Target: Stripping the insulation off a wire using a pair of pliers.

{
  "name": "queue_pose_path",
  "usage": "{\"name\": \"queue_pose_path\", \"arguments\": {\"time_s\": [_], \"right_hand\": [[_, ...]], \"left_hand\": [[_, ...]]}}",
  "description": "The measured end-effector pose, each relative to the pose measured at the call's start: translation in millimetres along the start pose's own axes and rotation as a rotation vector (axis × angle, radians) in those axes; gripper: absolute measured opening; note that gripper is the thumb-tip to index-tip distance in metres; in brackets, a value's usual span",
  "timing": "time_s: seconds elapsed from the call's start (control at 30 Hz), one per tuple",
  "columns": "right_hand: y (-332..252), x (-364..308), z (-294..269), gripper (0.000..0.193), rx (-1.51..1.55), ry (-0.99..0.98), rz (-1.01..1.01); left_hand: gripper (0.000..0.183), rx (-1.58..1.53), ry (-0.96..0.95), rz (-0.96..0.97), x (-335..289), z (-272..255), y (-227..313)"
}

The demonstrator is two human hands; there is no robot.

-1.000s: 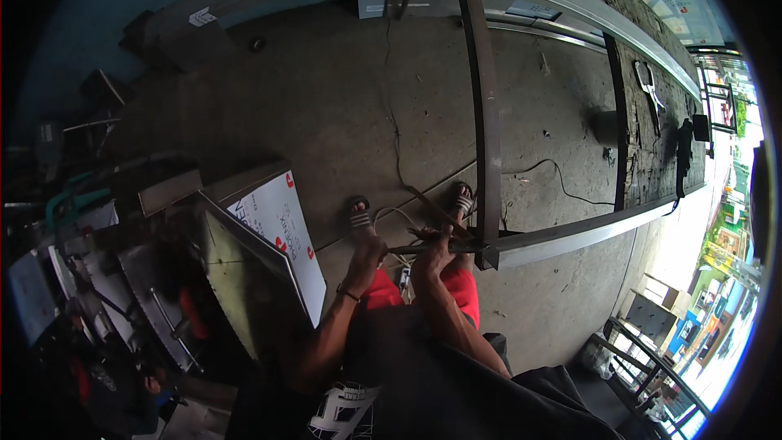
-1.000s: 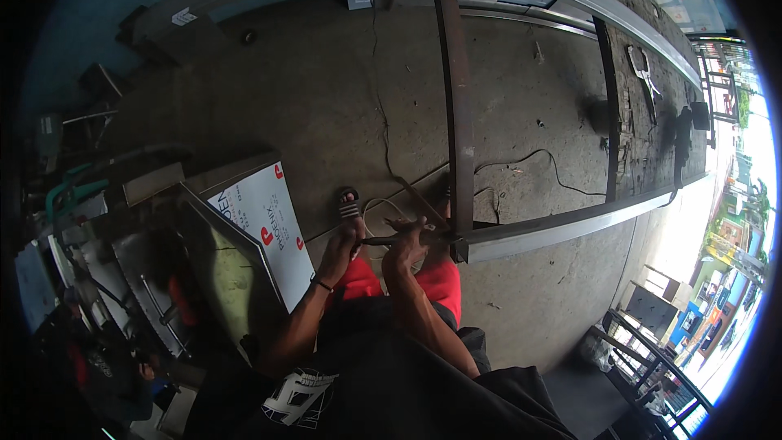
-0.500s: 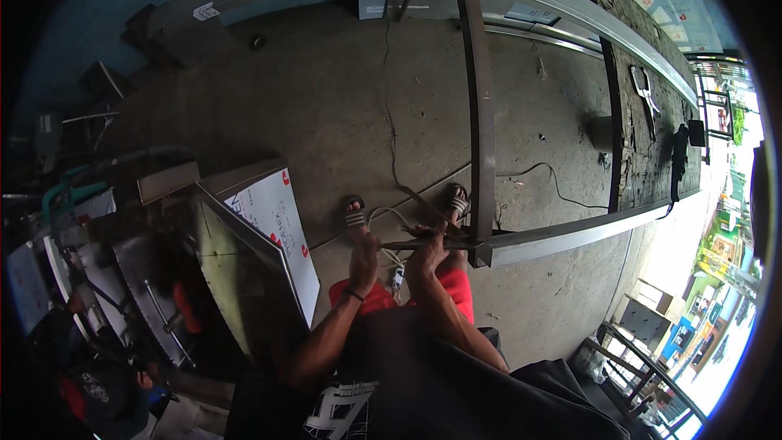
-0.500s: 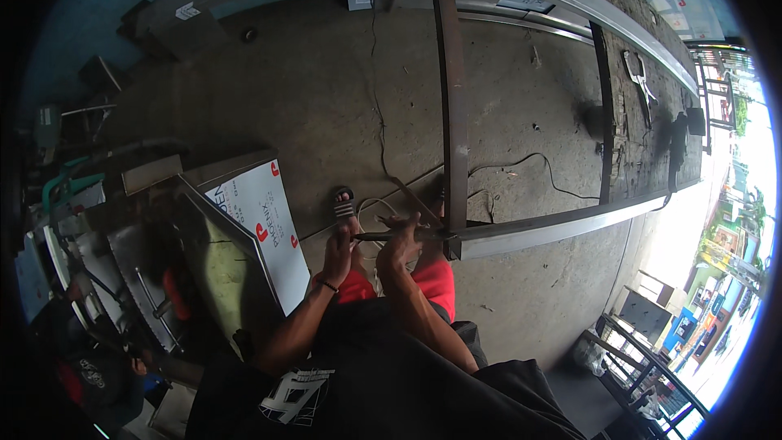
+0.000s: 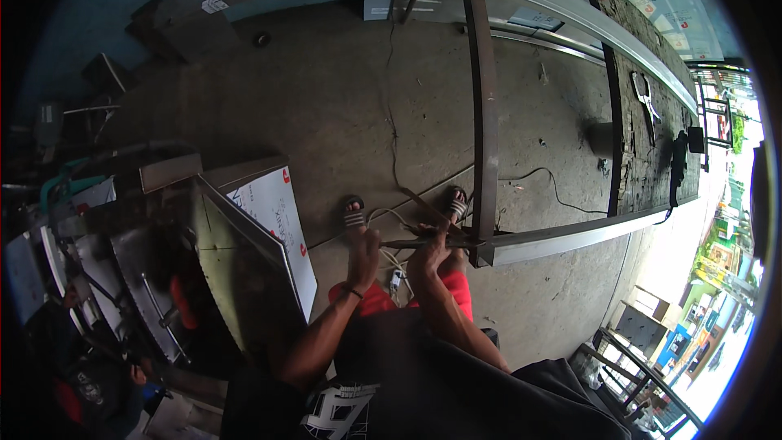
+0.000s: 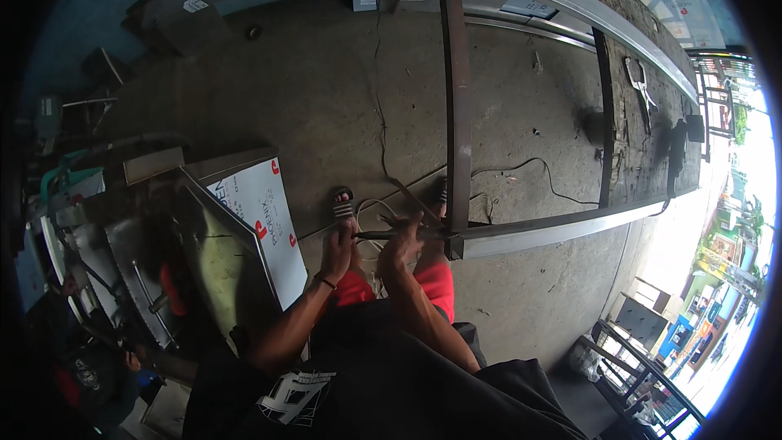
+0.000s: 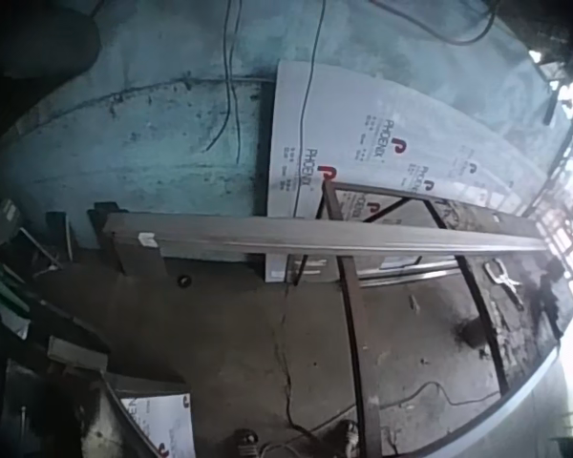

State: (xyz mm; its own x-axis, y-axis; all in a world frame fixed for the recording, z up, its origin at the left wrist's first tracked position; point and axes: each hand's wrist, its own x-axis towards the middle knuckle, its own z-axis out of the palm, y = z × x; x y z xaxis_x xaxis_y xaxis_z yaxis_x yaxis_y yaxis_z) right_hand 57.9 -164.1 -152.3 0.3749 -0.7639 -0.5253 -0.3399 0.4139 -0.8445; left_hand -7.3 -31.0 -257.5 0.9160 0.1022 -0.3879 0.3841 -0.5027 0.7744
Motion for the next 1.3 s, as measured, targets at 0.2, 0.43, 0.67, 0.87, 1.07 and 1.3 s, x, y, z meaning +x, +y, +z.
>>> {"name": "queue_pose_path", "arguments": {"time_s": [0.2, 0.43, 0.67, 0.87, 1.07, 1.3], "right_hand": [[-4, 0, 0, 0.046, 0.039, 0.022, 0.034], [-5, 0, 7, 0.04, 0.092, -0.005, 0.007], [-1, 9, 15, 0.048, 0.189, 0.077, 0.057], [14, 18, 8, 0.045, 0.221, 0.019, -0.004], [18, 21, 6, 0.046, 0.184, 0.007, -0.055], [15, 21, 1, 0.047, 0.149, -0.005, 0.068]], "left_hand": [[0.05, -0.008, -0.189, -0.317, -14, -14, 42], [0.036, -0.567, -0.41, -0.63, 7, -39, 53], [0.023, -0.126, -0.287, 0.05, -5, -9, 21], [0.037, -0.155, 0.046, 0.031, 6, 15, 10], [0.035, 0.849, -0.05, 0.289, 16, 2, 33], [0.028, -0.252, -0.196, -0.179, 12, -24, 45]]}}
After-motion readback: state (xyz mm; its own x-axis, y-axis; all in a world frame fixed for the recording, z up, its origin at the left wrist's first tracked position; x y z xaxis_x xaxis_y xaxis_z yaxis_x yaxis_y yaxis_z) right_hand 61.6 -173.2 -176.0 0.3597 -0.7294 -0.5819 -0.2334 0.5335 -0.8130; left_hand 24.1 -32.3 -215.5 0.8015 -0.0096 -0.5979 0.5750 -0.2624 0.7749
